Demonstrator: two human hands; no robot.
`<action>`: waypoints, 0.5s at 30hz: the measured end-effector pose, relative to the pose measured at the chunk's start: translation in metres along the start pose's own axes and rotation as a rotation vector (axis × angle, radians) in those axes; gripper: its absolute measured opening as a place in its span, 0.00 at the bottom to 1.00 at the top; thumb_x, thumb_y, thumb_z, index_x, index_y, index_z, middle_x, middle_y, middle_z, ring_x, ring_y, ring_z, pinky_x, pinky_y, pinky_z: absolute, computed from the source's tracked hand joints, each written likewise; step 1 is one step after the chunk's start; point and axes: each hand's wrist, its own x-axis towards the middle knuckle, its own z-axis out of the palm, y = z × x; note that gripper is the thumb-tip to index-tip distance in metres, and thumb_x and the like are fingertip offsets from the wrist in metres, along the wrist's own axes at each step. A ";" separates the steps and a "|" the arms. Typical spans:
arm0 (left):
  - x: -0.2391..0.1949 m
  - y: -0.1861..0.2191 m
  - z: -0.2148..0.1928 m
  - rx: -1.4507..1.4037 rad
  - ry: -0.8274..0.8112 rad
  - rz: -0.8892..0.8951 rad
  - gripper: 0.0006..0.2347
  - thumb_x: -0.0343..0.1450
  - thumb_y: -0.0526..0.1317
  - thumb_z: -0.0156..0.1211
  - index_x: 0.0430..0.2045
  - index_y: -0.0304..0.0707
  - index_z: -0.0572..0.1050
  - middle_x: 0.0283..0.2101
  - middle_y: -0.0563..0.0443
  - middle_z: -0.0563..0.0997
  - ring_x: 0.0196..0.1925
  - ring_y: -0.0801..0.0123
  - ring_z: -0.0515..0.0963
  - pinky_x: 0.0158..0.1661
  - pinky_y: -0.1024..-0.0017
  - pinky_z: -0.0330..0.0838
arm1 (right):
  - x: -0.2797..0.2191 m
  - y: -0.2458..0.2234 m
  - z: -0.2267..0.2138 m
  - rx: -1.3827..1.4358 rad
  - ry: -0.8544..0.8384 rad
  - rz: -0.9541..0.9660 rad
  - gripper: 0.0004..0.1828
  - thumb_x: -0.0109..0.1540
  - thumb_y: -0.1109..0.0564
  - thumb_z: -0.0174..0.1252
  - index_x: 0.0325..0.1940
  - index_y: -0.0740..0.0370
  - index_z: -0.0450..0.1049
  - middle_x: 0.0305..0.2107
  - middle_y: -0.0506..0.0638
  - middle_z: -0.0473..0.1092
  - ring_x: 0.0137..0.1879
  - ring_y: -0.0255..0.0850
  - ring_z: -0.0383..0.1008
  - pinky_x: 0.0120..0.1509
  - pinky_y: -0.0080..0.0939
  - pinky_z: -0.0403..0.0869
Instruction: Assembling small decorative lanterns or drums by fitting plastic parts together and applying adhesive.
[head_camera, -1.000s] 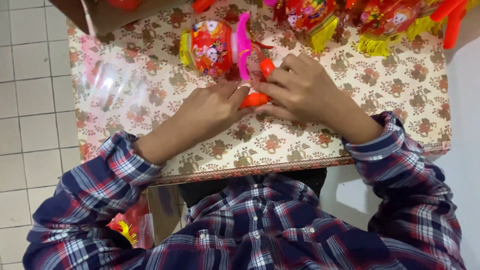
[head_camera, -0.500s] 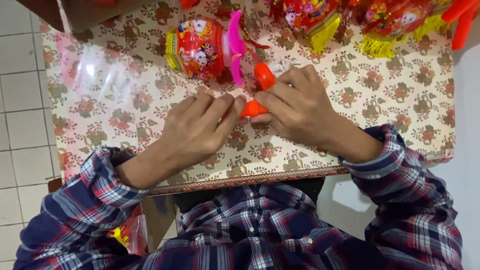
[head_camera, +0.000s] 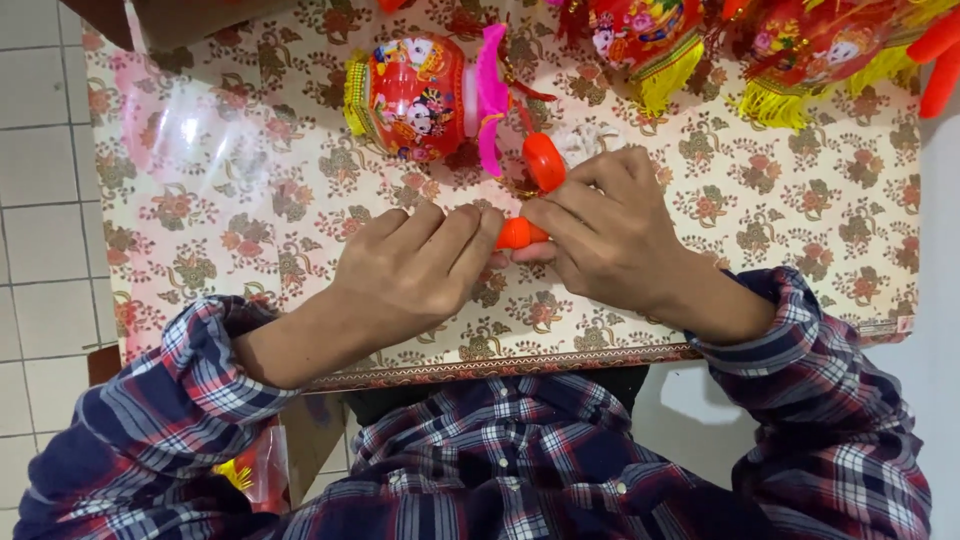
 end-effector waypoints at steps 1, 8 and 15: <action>-0.001 0.000 0.000 -0.001 0.003 -0.001 0.04 0.78 0.38 0.60 0.38 0.41 0.81 0.33 0.57 0.81 0.26 0.76 0.73 0.23 0.80 0.59 | -0.001 0.000 0.001 -0.004 0.003 0.001 0.25 0.72 0.38 0.51 0.39 0.59 0.80 0.30 0.44 0.71 0.40 0.44 0.64 0.45 0.44 0.56; -0.002 0.001 0.001 -0.006 -0.008 -0.002 0.06 0.79 0.39 0.56 0.36 0.41 0.80 0.32 0.57 0.80 0.23 0.79 0.71 0.19 0.81 0.55 | -0.001 -0.001 0.001 0.020 -0.006 0.013 0.23 0.72 0.40 0.52 0.40 0.59 0.81 0.30 0.44 0.72 0.41 0.43 0.65 0.48 0.46 0.58; -0.007 0.003 0.003 0.006 -0.023 -0.007 0.06 0.78 0.37 0.57 0.35 0.42 0.81 0.30 0.59 0.79 0.22 0.81 0.69 0.19 0.83 0.54 | 0.008 -0.004 -0.004 0.062 0.011 -0.005 0.23 0.72 0.42 0.52 0.38 0.62 0.79 0.28 0.45 0.68 0.41 0.44 0.62 0.52 0.45 0.60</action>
